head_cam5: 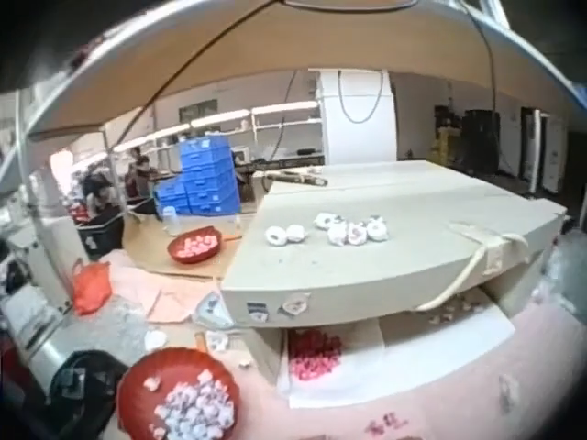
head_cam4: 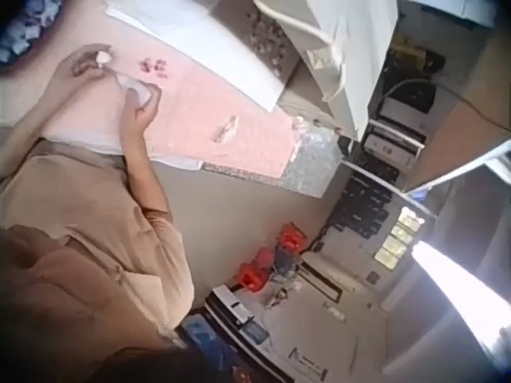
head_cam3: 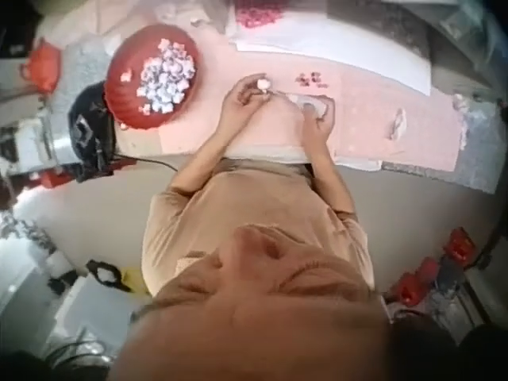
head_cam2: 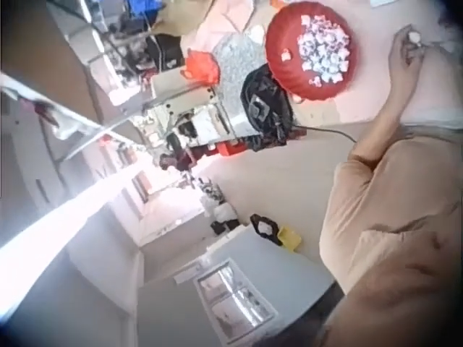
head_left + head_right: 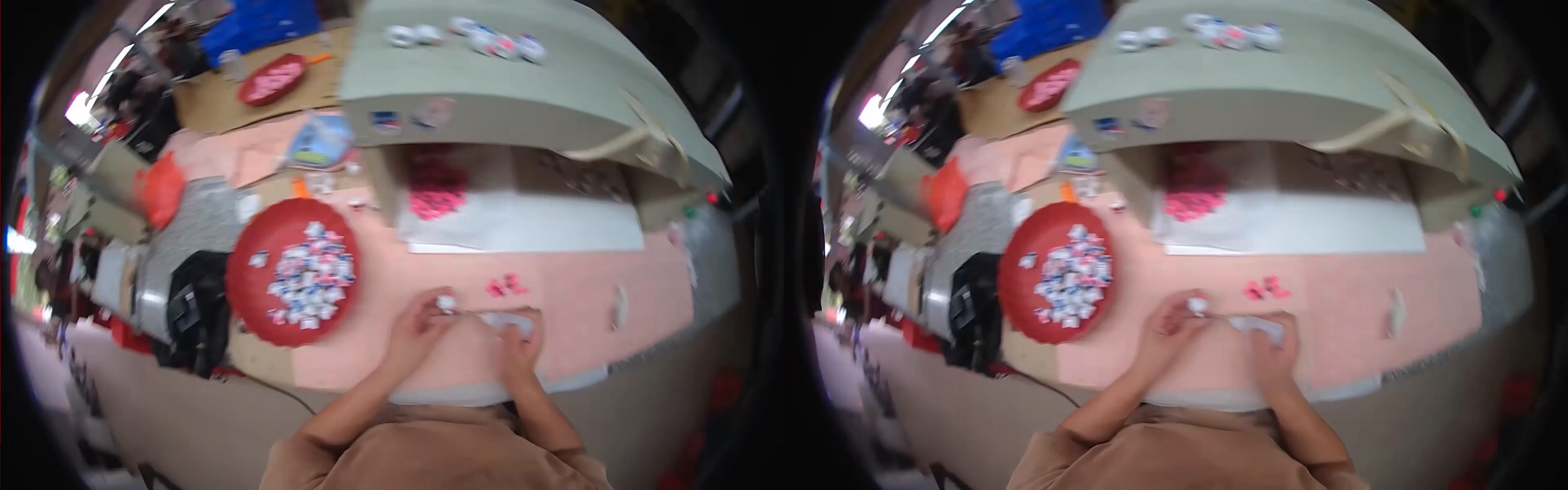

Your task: Assembling small toy components by applying glue from a bottle and attaching decorative pieces.

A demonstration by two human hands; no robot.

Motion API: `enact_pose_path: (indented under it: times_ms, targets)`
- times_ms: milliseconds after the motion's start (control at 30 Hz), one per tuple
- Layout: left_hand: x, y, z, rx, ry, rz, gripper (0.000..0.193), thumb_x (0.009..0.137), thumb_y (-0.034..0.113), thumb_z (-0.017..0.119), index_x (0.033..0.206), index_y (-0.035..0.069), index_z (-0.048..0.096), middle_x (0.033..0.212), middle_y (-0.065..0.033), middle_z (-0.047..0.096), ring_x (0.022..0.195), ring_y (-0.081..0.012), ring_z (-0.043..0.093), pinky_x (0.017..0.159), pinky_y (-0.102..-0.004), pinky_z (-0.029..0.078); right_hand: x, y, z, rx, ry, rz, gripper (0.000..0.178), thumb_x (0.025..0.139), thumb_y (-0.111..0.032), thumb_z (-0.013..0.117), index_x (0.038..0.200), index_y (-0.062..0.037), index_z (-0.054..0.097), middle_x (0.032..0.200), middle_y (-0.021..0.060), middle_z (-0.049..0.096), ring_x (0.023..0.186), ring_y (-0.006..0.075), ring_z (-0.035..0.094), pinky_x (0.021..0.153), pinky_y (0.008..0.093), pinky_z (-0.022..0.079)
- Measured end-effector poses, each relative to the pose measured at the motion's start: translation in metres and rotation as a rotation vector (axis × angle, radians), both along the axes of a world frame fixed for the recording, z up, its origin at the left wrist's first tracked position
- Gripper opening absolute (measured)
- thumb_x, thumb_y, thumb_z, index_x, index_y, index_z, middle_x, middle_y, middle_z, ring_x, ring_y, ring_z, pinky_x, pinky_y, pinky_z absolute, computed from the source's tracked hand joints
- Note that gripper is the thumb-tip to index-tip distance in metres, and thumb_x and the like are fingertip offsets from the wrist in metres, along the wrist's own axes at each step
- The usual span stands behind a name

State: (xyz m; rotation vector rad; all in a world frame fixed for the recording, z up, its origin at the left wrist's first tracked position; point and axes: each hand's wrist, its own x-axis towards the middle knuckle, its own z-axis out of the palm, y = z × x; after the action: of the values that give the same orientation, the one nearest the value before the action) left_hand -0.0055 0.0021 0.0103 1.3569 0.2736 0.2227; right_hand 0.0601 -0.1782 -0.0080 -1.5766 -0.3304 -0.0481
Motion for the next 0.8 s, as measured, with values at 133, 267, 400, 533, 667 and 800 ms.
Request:
enact_pose_path:
  times_ms: [133,267,400,533,667,800]
  targets:
    - [0.016,-0.016,-0.021,-0.075,-0.104,-0.128,0.048,0.090,0.003,0.061,0.136,0.005,0.045,0.118,-0.0057,0.053,0.100,-0.0111,0.056,0.087,-0.0263,0.049,-0.003,-0.007,0.012,0.207,0.170,-0.215,0.005,0.089,-0.005,0.042,0.090,-0.0055,0.047,0.083,0.0007,0.048,0.071,0.0076,0.043,0.060,0.0235,0.040]
    - [0.006,-0.013,-0.014,-0.093,-0.145,-0.082,0.053,0.089,-0.003,0.057,0.138,0.007,0.042,0.116,-0.0041,0.052,0.098,-0.0101,0.055,0.085,-0.0245,0.048,0.003,-0.017,-0.015,0.172,0.192,-0.142,0.010,0.095,-0.014,0.043,0.092,-0.0057,0.049,0.080,-0.0010,0.048,0.068,0.0073,0.042,0.058,0.0230,0.036]
    - [0.001,-0.009,-0.009,-0.060,-0.071,-0.086,0.051,0.092,0.003,0.058,0.140,0.008,0.041,0.111,-0.0020,0.055,0.101,-0.0085,0.055,0.088,-0.0243,0.047,0.006,-0.014,-0.020,0.163,0.186,-0.096,0.020,0.100,-0.025,0.044,0.094,-0.0068,0.051,0.077,-0.0014,0.048,0.067,0.0067,0.041,0.057,0.0220,0.032]
    - [0.004,-0.007,-0.019,-0.098,-0.117,-0.087,0.052,0.093,0.006,0.059,0.141,0.008,0.039,0.110,-0.0013,0.055,0.100,-0.0083,0.054,0.087,-0.0232,0.045,-0.011,-0.003,0.032,0.050,0.314,-0.074,0.037,0.097,-0.016,0.049,0.128,0.0040,0.047,0.121,0.0164,0.055,0.105,0.0227,0.053,0.093,0.0355,0.043]
    - [0.009,-0.010,-0.022,-0.058,-0.139,-0.105,0.053,0.090,0.001,0.059,0.140,0.007,0.040,0.120,-0.0058,0.053,0.104,-0.0115,0.055,0.089,-0.0258,0.047,-0.015,-0.002,0.045,0.040,0.345,-0.134,0.039,0.097,-0.017,0.050,0.129,0.0054,0.046,0.121,0.0176,0.054,0.105,0.0246,0.053,0.093,0.0358,0.043]
    - [0.010,-0.010,-0.023,-0.056,-0.135,-0.071,0.055,0.092,0.004,0.059,0.142,0.008,0.038,0.117,-0.0057,0.055,0.103,-0.0105,0.055,0.090,-0.0251,0.046,-0.011,-0.005,0.033,0.032,0.381,-0.151,0.046,0.098,-0.022,0.051,0.134,0.0048,0.041,0.125,0.0191,0.052,0.108,0.0260,0.052,0.093,0.0362,0.043]
